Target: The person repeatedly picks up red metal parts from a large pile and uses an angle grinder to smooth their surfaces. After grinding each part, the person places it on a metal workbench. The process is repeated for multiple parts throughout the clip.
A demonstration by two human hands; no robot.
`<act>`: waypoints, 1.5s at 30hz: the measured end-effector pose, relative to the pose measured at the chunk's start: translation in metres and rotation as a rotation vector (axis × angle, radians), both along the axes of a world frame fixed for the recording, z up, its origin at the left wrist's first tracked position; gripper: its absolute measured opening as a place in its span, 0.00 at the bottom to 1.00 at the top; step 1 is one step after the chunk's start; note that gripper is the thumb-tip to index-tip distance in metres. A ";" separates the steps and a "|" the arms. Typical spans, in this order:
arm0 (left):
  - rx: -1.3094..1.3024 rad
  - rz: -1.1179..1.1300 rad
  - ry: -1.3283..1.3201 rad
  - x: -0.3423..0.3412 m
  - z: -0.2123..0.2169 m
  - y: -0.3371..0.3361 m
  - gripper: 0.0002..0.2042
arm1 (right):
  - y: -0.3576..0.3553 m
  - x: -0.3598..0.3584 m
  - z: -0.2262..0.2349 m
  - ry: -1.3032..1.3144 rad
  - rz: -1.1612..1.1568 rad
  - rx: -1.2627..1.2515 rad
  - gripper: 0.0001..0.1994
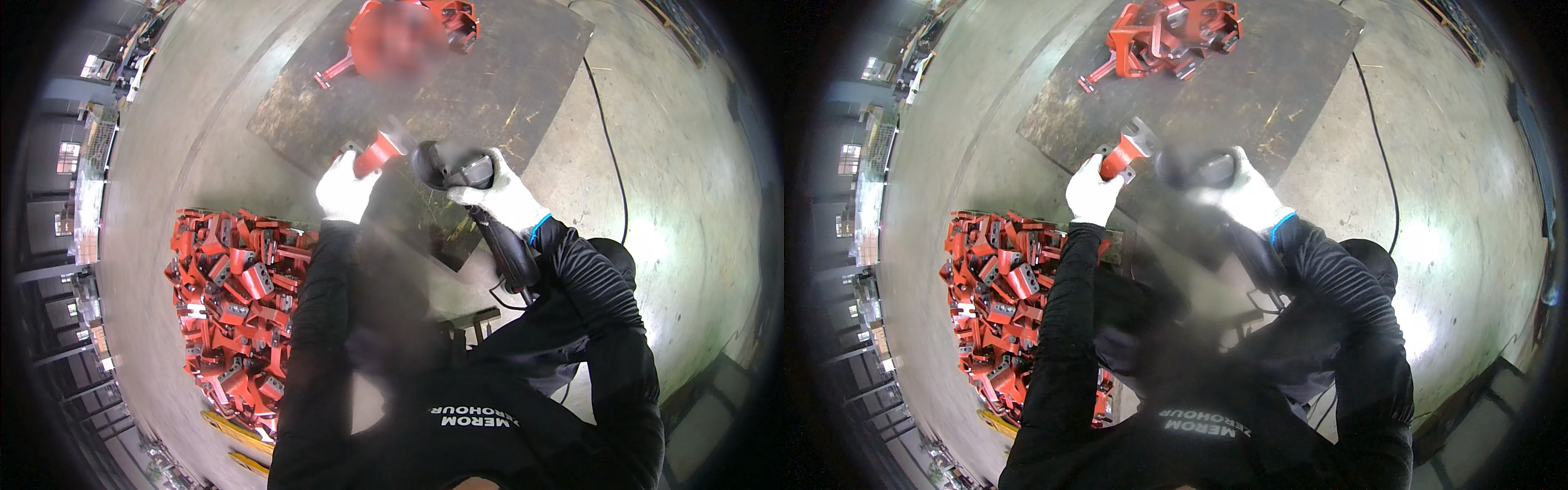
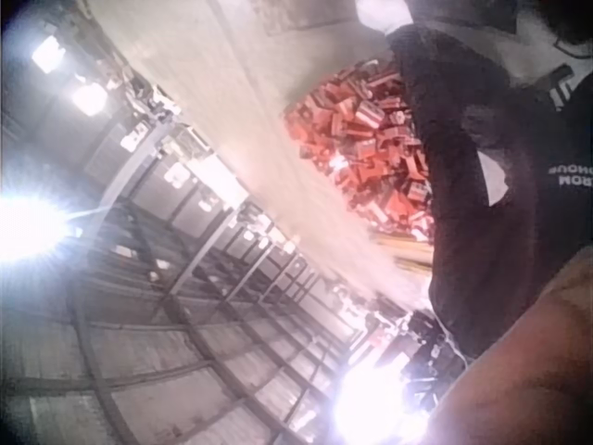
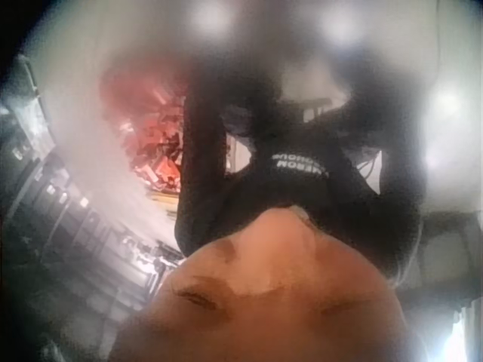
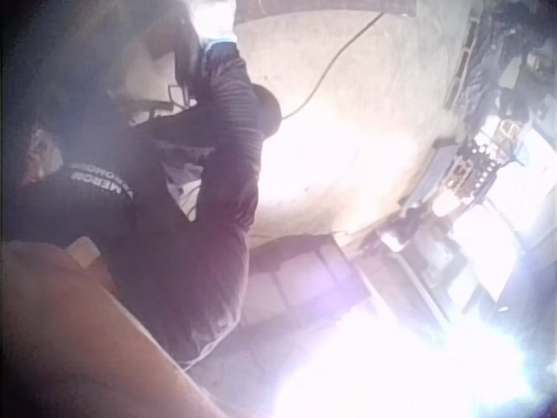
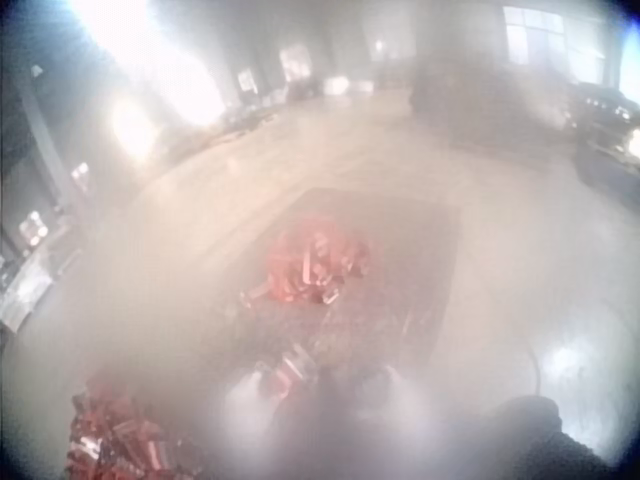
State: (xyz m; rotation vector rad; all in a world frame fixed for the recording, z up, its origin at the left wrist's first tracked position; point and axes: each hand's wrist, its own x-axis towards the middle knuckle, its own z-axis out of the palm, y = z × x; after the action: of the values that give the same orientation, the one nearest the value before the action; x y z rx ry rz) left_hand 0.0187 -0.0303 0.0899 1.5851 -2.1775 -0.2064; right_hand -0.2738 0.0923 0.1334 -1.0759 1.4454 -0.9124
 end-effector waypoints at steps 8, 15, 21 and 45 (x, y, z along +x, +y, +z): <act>-0.053 -0.056 0.023 -0.007 0.000 0.012 0.27 | -0.013 0.005 0.012 0.022 -0.039 0.039 0.45; -0.025 -0.109 -0.092 -0.012 -0.005 0.016 0.25 | -0.017 0.005 0.011 0.009 -0.089 0.023 0.44; -0.095 -0.106 -0.048 -0.005 -0.014 0.011 0.24 | -0.011 0.001 0.000 0.002 -0.033 0.026 0.42; -0.087 -0.132 -0.101 -0.004 -0.015 0.010 0.20 | -0.008 0.001 0.015 -0.071 -0.025 0.072 0.43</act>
State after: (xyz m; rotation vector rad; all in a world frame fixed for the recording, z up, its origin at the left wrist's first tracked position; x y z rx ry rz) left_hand 0.0147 -0.0198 0.0748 1.4350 -2.3374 -0.0708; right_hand -0.2729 0.0840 0.1482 -0.9656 1.4252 -0.9010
